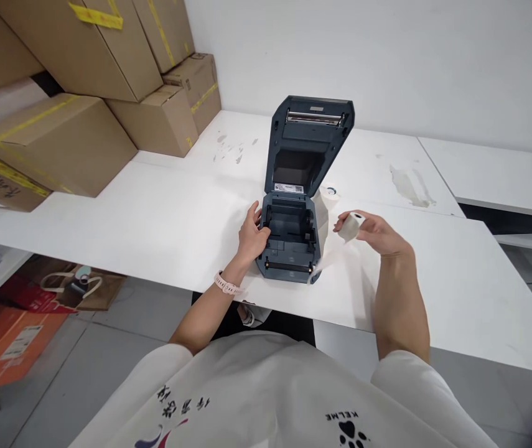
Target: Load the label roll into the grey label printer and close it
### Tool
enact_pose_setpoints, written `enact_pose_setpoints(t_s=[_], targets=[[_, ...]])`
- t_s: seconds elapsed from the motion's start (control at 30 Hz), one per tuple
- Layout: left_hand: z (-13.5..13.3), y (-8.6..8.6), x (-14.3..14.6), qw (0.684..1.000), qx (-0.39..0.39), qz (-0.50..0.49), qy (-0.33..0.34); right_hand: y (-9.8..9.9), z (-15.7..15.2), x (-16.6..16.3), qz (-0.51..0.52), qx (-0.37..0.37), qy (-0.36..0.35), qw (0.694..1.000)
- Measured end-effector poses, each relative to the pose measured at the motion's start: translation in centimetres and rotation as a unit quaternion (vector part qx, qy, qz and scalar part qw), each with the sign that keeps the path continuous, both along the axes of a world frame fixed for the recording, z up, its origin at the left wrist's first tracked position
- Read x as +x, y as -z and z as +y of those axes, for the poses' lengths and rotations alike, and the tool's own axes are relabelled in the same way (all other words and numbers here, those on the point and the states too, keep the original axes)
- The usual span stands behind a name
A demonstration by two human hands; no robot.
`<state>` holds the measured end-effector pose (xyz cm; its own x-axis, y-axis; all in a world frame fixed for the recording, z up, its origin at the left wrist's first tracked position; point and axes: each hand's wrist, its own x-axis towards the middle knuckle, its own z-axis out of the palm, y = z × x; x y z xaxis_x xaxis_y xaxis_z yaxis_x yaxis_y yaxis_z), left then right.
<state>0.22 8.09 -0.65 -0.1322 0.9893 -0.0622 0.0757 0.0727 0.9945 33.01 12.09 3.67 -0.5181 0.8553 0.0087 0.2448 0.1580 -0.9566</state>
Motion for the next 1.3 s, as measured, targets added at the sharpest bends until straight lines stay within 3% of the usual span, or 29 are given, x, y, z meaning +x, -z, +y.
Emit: enact_pose_setpoints(t_s=[0.07,0.13,0.2,0.33,0.4,0.47,0.63,0.83,1.13,1.2,1.3], targets=[[0.1,0.3,0.0,1.0,0.004,0.003,0.001,-3.1,0.0,-2.3,-0.005,0.051,-0.038,0.998],[0.3,0.6,-0.1,1.0,0.006,0.004,0.0,-5.8,0.2,-5.7,-0.109,0.114,-0.085,0.984],[0.4,1.0,-0.1,1.0,0.007,0.003,-0.003,-7.2,0.7,-9.7,-0.248,0.184,-0.131,0.942],[0.4,1.3,-0.1,1.0,0.007,0.002,-0.004,-6.0,1.4,-16.3,-0.488,0.238,-0.167,0.823],[0.3,1.1,0.0,1.0,0.008,-0.009,0.0,-4.7,1.0,-17.4,-0.528,0.237,-0.178,0.796],[0.1,0.8,0.2,0.999,0.005,-0.031,0.009,-3.7,0.0,-17.0,-0.511,0.251,-0.165,0.805],[-0.1,0.2,0.3,0.995,-0.022,-0.085,0.043,-1.6,-5.3,-13.8,-0.317,0.353,-0.048,0.879],[-0.1,0.1,0.1,0.99,-0.037,-0.11,0.078,1.3,-11.1,-13.0,-0.216,0.418,0.066,0.88],[0.1,-0.3,0.4,0.99,-0.024,-0.122,0.066,2.3,-13.0,-14.1,-0.259,0.441,0.096,0.854],[0.1,-0.6,0.4,0.991,-0.023,-0.122,0.058,2.2,-13.3,-13.9,-0.25,0.424,0.09,0.866],[-1.1,-1.0,0.3,0.995,-0.035,-0.081,0.046,1.2,-11.9,-12.5,-0.166,0.372,0.097,0.908]])
